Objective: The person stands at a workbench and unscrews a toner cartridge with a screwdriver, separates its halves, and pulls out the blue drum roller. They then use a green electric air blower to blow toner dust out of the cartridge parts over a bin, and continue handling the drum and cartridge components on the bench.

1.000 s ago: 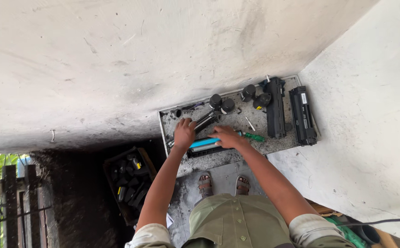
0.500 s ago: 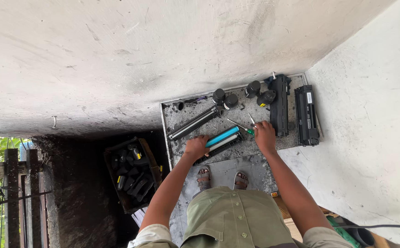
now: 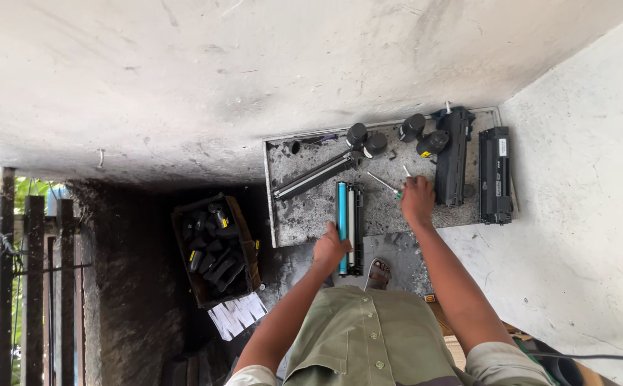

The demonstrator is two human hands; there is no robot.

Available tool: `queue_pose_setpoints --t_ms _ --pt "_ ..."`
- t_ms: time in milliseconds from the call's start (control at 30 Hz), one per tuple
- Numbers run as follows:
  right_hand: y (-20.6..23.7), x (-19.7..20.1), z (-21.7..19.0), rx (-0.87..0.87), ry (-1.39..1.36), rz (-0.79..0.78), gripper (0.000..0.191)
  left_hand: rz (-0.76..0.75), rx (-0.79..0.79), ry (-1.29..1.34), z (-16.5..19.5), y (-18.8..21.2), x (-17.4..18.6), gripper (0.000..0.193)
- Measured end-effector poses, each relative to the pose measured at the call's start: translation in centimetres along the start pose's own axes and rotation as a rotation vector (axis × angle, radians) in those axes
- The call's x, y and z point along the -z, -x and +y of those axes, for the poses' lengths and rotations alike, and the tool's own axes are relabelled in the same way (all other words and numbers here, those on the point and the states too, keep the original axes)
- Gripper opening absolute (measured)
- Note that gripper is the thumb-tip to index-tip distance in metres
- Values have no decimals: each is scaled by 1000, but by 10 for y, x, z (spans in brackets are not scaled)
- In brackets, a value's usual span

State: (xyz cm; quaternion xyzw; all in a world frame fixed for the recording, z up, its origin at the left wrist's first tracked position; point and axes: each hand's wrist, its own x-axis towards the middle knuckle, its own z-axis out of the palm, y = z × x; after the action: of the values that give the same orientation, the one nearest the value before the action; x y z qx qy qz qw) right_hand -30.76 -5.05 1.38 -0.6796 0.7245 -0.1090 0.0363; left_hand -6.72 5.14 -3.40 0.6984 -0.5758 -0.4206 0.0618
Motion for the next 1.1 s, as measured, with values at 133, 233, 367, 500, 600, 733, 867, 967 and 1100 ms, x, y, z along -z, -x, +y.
queue_pose_setpoints --t_ms 133,233,367,500,600,733,867,967,1100 --pt "-7 4 -3 -50 50 -40 27 -30 -2 50 8 -1 0 70" --pt "-12 7 -5 -30 59 19 27 -68 37 -73 16 -6 10 73" --pt "-17 9 -9 32 43 123 30 -49 50 -144 25 -24 37 77" --pt "-29 10 -37 211 -95 73 9 129 -119 -35 36 -46 59 81" --pt "-44 9 -76 448 -153 100 8 140 -118 -19 46 -60 64 105" --pt "-68 8 -129 606 -161 137 22 95 -128 76 52 -70 60 98" --pt "-101 6 -161 643 -70 95 30 109 -162 141 50 -73 54 94" --pt "-126 0 -177 541 46 -113 29 195 -259 243 45 -74 50 90" --pt "-147 -5 -188 561 136 -125 26 175 -291 461 39 -71 39 77"
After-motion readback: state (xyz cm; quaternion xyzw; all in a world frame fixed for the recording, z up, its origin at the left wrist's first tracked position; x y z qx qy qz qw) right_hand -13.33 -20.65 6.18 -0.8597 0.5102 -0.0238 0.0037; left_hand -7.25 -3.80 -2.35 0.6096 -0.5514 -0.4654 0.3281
